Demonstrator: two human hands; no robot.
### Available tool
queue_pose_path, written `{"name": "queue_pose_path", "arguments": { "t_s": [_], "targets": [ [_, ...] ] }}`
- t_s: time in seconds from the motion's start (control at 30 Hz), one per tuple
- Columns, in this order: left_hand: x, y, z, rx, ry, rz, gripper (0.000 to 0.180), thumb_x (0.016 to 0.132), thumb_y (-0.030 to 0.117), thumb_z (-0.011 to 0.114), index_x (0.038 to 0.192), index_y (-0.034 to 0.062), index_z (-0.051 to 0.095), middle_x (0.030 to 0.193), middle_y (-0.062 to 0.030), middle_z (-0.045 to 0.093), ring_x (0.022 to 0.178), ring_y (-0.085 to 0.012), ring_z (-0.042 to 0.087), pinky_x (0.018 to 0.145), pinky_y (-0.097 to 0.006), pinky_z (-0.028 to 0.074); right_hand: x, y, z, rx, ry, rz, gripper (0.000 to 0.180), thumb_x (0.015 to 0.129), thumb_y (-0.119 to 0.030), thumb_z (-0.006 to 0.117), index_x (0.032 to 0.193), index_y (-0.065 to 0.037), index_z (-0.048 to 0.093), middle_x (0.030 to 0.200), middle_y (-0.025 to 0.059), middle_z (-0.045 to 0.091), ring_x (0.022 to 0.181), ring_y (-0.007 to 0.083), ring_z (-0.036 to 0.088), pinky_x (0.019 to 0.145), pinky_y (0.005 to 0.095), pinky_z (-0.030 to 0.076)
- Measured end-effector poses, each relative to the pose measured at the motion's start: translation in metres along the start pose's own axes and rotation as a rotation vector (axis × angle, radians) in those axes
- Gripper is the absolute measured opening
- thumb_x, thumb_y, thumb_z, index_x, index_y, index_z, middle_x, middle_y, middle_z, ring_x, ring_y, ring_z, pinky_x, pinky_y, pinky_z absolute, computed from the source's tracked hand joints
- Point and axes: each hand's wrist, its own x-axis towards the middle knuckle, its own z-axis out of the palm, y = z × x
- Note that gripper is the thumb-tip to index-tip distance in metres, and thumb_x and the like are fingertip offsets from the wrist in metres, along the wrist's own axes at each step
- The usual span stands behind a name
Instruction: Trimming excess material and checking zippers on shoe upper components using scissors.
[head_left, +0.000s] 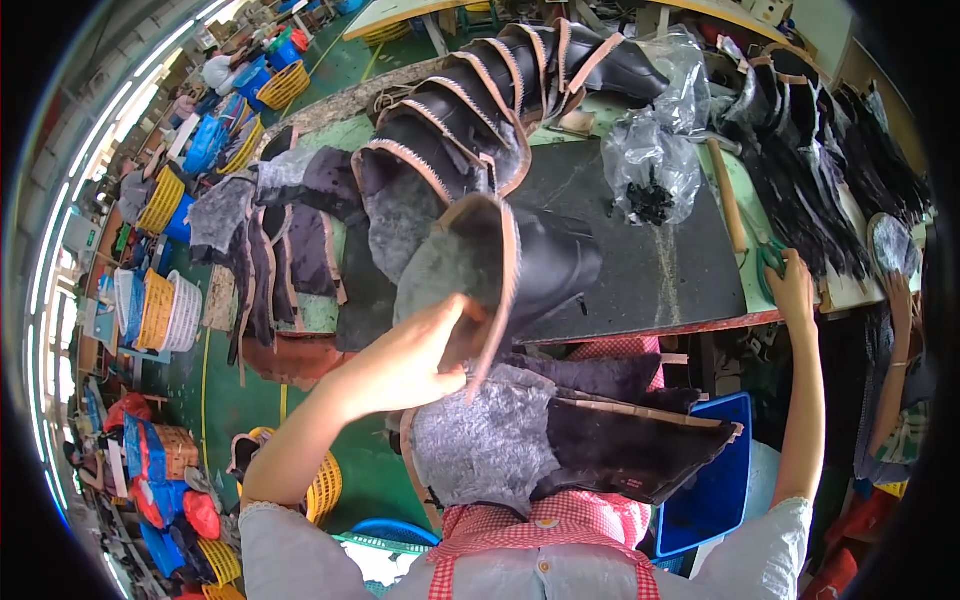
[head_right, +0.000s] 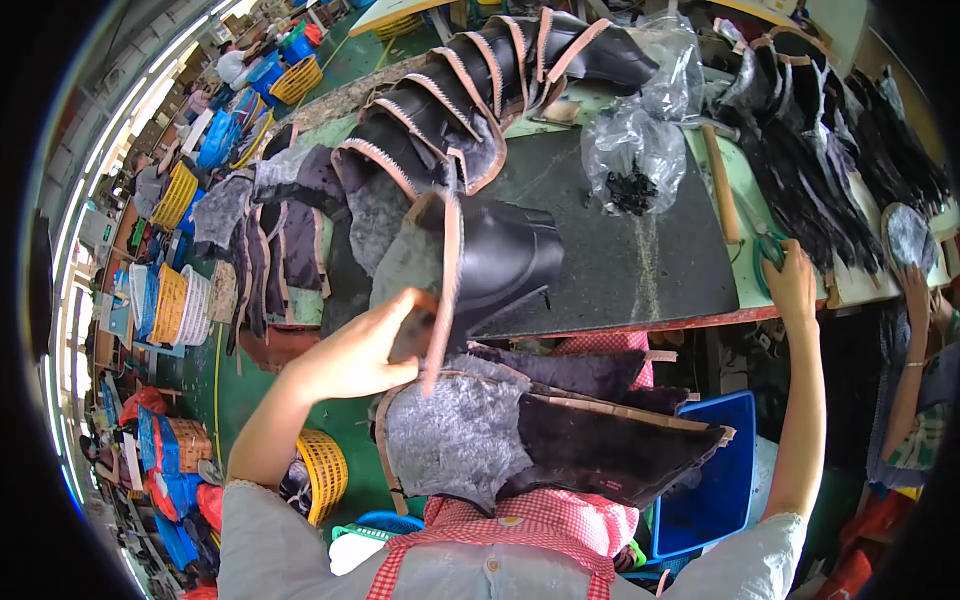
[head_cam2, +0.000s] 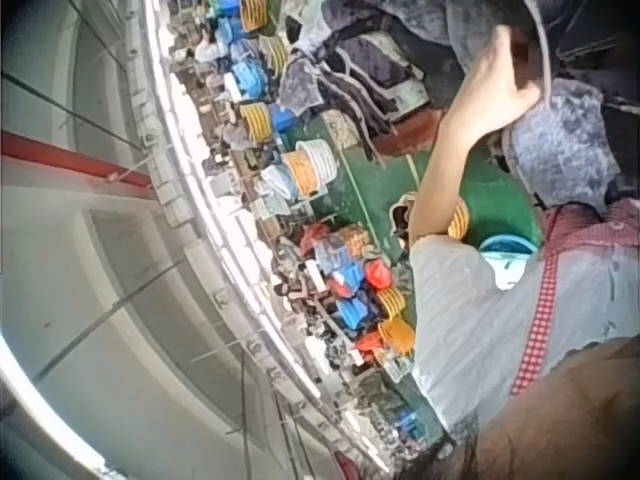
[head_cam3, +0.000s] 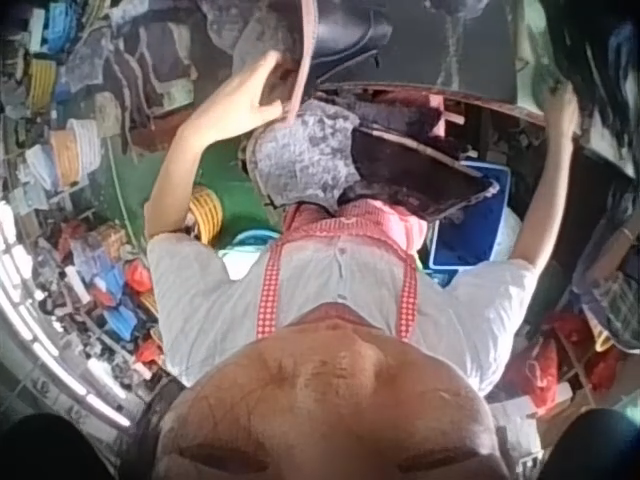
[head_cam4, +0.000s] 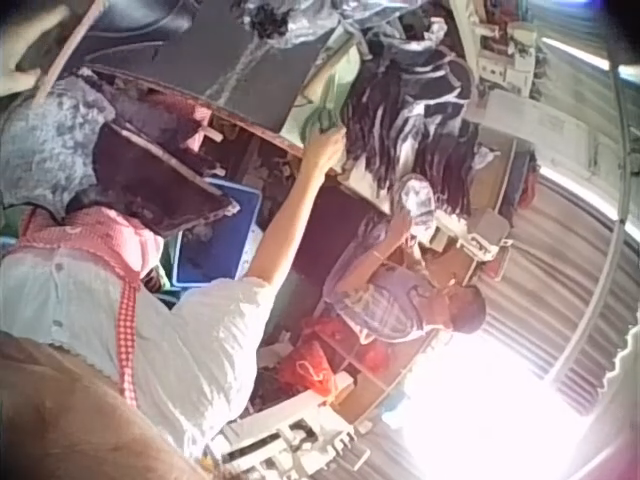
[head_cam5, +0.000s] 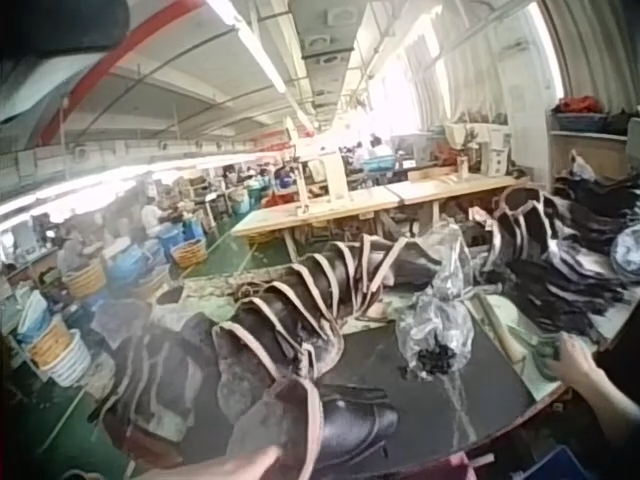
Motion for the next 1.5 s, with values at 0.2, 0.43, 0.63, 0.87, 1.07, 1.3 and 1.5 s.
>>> {"name": "queue_pose_path", "arguments": {
  "t_s": [0.2, 0.43, 0.63, 0.87, 1.07, 1.3, 1.5],
  "targets": [
    [0.037, 0.018, 0.014, 0.304, 0.237, 0.241, 0.062, 0.076, 0.05, 0.079, 0.104, -0.004, 0.066, 0.103, -0.0238, 0.067, 0.1, -0.0376, 0.063, 0.09, -0.044, 0.049, -0.028, -0.135, -0.048, 0.386, 0.078, -0.11, 0.028, 0.084, 0.0, 0.065, 0.112, -0.004, 0.064, 0.103, 0.0099, 0.065, 0.082, 0.0218, 0.063, 0.073, 0.034, 0.052],
    [0.024, 0.035, 0.026, -0.553, 0.232, -0.478, 0.112, 0.099, 0.026, 0.056, 0.13, 0.0127, -0.051, 0.136, -0.0335, 0.044, 0.044, -0.0302, 0.064, 0.044, -0.034, 0.059, -0.069, -0.254, -0.079, 0.842, -0.317, -0.451, 0.03, 0.08, 0.006, 0.068, 0.109, -0.001, 0.064, 0.109, 0.0107, 0.064, 0.079, 0.0171, 0.063, 0.069, 0.0288, 0.05],
    [-0.018, -0.009, -0.063, -0.278, 0.673, -0.39, 0.04, 0.095, 0.026, 0.063, 0.114, -0.0098, 0.063, 0.113, -0.0176, 0.069, 0.106, -0.0159, 0.062, 0.094, -0.033, 0.048, -0.084, -0.241, -0.091, 0.93, -0.54, -0.208, 0.022, 0.084, 0.006, 0.065, 0.106, 0.0, 0.067, 0.094, 0.0061, 0.067, 0.076, 0.0108, 0.062, 0.066, 0.0258, 0.05],
    [0.101, -0.12, -0.073, -0.239, 0.682, -0.109, 0.06, 0.091, 0.048, 0.067, 0.119, -0.0046, 0.063, 0.114, -0.0153, 0.07, 0.11, -0.0264, 0.064, 0.095, -0.037, 0.047, -0.109, -0.299, -0.087, 0.968, -0.834, -0.33, 0.032, 0.085, 0.003, 0.067, 0.116, -0.002, 0.06, 0.097, 0.0059, 0.068, 0.074, 0.0096, 0.061, 0.063, 0.0247, 0.049],
    [0.029, -0.12, -0.037, -0.391, 0.763, -0.053, 0.056, 0.097, 0.037, 0.059, 0.138, 0.0007, 0.05, 0.14, -0.0124, 0.053, 0.133, -0.0215, 0.047, 0.112, -0.034, 0.033, -0.149, -0.303, -0.055, 0.973, -1.026, -0.501, 0.047, 0.086, -0.015, 0.074, 0.124, 0.0, 0.05, 0.118, 0.0158, 0.058, 0.083, 0.0221, 0.068, 0.069, 0.0331, 0.055],
    [-0.114, -0.048, 0.038, 0.367, -0.179, 0.049, 0.072, 0.064, -0.006, 0.062, 0.128, 0.0265, 0.065, 0.146, -0.0079, 0.047, 0.142, -0.0337, 0.036, 0.113, -0.056, 0.034, -0.189, -0.31, -0.074, 0.822, -1.121, -0.654, 0.096, 0.078, -0.058, 0.076, 0.139, 0.007, 0.04, 0.139, 0.0256, 0.044, 0.128, 0.0428, 0.05, 0.104, 0.0499, 0.044],
    [-0.09, -0.057, 0.052, 0.033, 0.112, 0.285, 0.027, 0.073, 0.018, 0.082, 0.099, 0.0154, 0.077, 0.096, 0.0004, 0.074, 0.108, -0.0222, 0.067, 0.107, -0.05, 0.041, -0.212, -0.331, -0.084, 0.656, -0.975, -0.673, 0.072, 0.084, -0.038, 0.074, 0.135, 0.005, 0.046, 0.135, 0.023, 0.047, 0.119, 0.0406, 0.053, 0.095, 0.0473, 0.05]
  ]
}}
